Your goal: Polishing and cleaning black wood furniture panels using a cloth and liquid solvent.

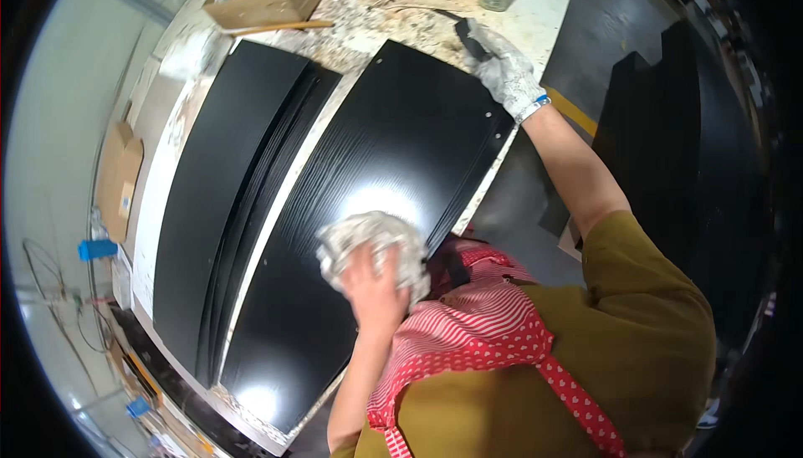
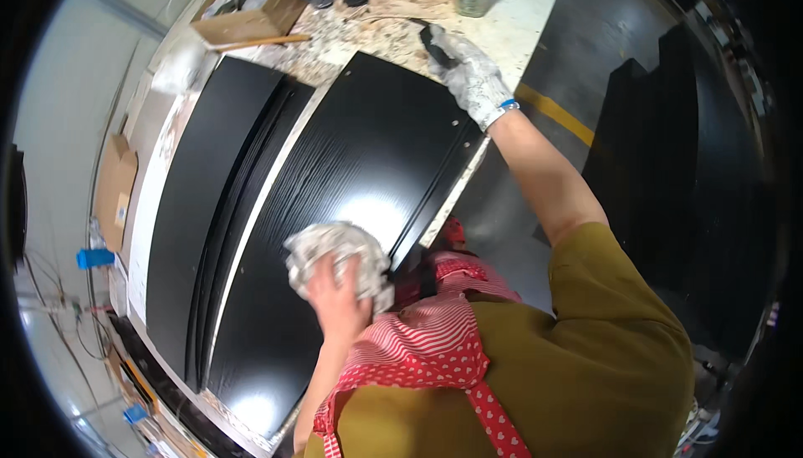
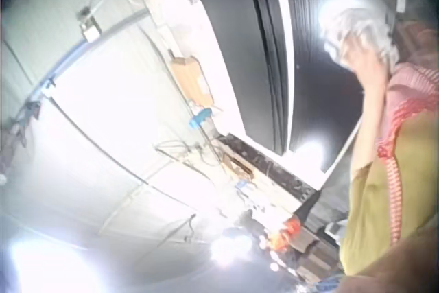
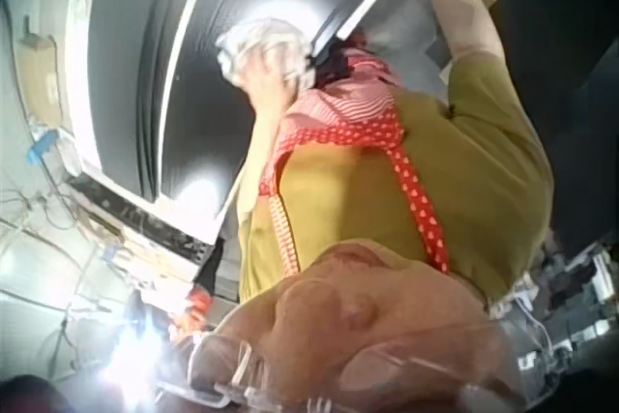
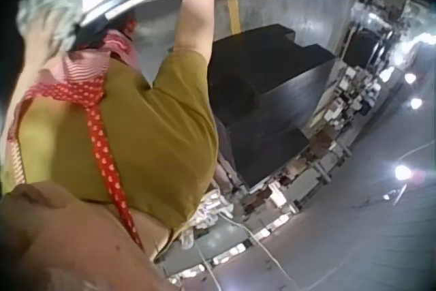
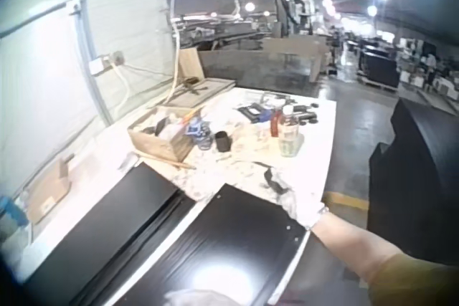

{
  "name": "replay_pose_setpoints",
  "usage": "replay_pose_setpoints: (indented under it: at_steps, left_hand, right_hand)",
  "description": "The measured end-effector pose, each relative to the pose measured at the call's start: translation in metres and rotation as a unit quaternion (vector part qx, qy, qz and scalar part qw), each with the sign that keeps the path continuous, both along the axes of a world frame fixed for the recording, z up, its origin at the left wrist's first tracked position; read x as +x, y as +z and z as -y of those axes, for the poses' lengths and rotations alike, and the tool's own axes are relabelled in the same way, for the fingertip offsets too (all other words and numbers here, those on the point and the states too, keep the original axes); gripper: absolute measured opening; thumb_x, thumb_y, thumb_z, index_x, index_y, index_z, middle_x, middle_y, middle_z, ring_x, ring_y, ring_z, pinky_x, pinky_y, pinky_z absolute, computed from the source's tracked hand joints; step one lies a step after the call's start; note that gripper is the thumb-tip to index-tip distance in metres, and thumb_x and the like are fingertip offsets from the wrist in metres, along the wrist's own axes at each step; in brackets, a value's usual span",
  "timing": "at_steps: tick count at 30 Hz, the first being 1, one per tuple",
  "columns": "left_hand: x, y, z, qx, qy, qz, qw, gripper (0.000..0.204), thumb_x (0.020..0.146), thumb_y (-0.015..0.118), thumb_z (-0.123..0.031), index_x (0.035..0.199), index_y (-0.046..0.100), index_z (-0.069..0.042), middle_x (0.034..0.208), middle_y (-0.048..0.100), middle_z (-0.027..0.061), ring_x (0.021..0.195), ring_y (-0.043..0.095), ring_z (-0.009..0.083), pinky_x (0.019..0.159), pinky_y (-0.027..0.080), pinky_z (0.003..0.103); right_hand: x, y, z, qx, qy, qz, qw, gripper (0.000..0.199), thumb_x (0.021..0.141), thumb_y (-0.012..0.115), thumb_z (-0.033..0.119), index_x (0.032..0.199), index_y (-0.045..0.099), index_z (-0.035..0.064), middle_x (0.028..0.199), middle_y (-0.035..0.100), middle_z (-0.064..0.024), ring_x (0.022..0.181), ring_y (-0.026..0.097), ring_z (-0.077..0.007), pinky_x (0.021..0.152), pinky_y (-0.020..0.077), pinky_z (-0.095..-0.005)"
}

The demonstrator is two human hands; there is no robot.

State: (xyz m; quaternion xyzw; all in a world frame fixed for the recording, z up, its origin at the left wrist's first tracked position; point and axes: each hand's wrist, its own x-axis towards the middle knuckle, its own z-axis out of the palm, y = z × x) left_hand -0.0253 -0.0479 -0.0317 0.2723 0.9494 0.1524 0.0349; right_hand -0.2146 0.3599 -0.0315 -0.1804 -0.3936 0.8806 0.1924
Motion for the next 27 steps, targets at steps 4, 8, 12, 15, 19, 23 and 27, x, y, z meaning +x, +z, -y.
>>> replay_pose_setpoints:
  at_steps: [4,8,12,15,19,23,27]
  left_hand:
    - [-0.089,0.016,-0.049,-0.101,-0.037,0.044,0.993,0.074,0.072,0.08,-0.018,0.142,0.055,-0.02,0.145,0.046,0.0209,0.136,0.042,0.0412,0.107,0.036,0.057]
    - [-0.163,0.016,-0.091,0.012,0.154,-0.017,0.988,0.065,0.082,0.074,-0.017,0.144,0.053,-0.01,0.147,0.041,0.0303,0.134,0.041,0.0491,0.111,0.034,0.058]
    - [-0.165,-0.012,-0.185,-0.004,-0.298,0.012,0.954,0.079,0.074,0.08,-0.023,0.147,0.05,-0.031,0.151,0.041,0.0239,0.141,0.04,0.0409,0.11,0.036,0.062]
    - [-0.222,-0.018,-0.192,0.017,-0.171,-0.068,0.983,0.073,0.076,0.08,-0.024,0.144,0.053,-0.02,0.143,0.049,0.0206,0.135,0.046,0.0391,0.104,0.042,0.059]
    - [-0.315,-0.005,-0.135,0.047,0.162,-0.067,0.983,0.051,0.087,0.069,-0.02,0.136,0.059,-0.007,0.128,0.061,0.0208,0.121,0.059,0.0381,0.1,0.048,0.046]
    - [-0.297,0.045,-0.048,0.286,0.232,0.009,0.93,0.032,0.098,0.061,-0.022,0.123,0.065,-0.001,0.112,0.069,0.0164,0.107,0.066,0.0261,0.094,0.05,0.036]
    - [-0.215,0.086,0.065,0.2,0.275,0.125,0.932,0.026,0.098,0.061,-0.02,0.112,0.062,0.002,0.108,0.068,0.0144,0.102,0.065,0.0232,0.092,0.05,0.034]
  right_hand:
    - [0.001,-0.017,-0.022,-0.106,0.082,-0.025,0.991,0.034,0.102,0.058,0.016,0.131,0.058,-0.0022,0.112,0.066,-0.0182,0.085,0.066,-0.026,0.071,0.0584,-0.0325]
    - [0.004,-0.027,-0.03,-0.184,0.073,-0.04,0.979,0.036,0.109,0.042,0.016,0.141,0.048,-0.0001,0.136,0.058,-0.0151,0.11,0.061,-0.0246,0.089,0.0544,-0.0377]
    - [0.001,-0.041,-0.025,0.056,0.012,-0.08,0.995,0.049,0.096,0.067,0.027,0.138,0.056,0.0049,0.12,0.067,-0.0129,0.105,0.066,-0.0266,0.091,0.0562,-0.0381]
    - [0.004,-0.041,-0.02,0.07,0.016,-0.115,0.991,0.054,0.094,0.069,0.027,0.14,0.054,0.0046,0.122,0.067,-0.0123,0.109,0.065,-0.0252,0.094,0.0545,-0.0352]
    - [0.012,-0.017,-0.017,-0.071,0.044,-0.034,0.996,0.036,0.104,0.057,0.026,0.131,0.058,0.0018,0.12,0.064,-0.0088,0.102,0.062,-0.0222,0.088,0.0542,-0.0339]
    - [0.016,0.006,-0.011,-0.081,0.026,0.001,0.996,0.034,0.101,0.063,0.022,0.127,0.059,0.0011,0.123,0.066,-0.0089,0.109,0.062,-0.0187,0.089,0.0531,-0.0334]
    - [0.015,0.007,-0.002,-0.083,0.019,-0.038,0.996,0.037,0.099,0.066,0.022,0.129,0.058,0.0002,0.131,0.064,-0.0101,0.116,0.061,-0.0152,0.09,0.0528,-0.0341]
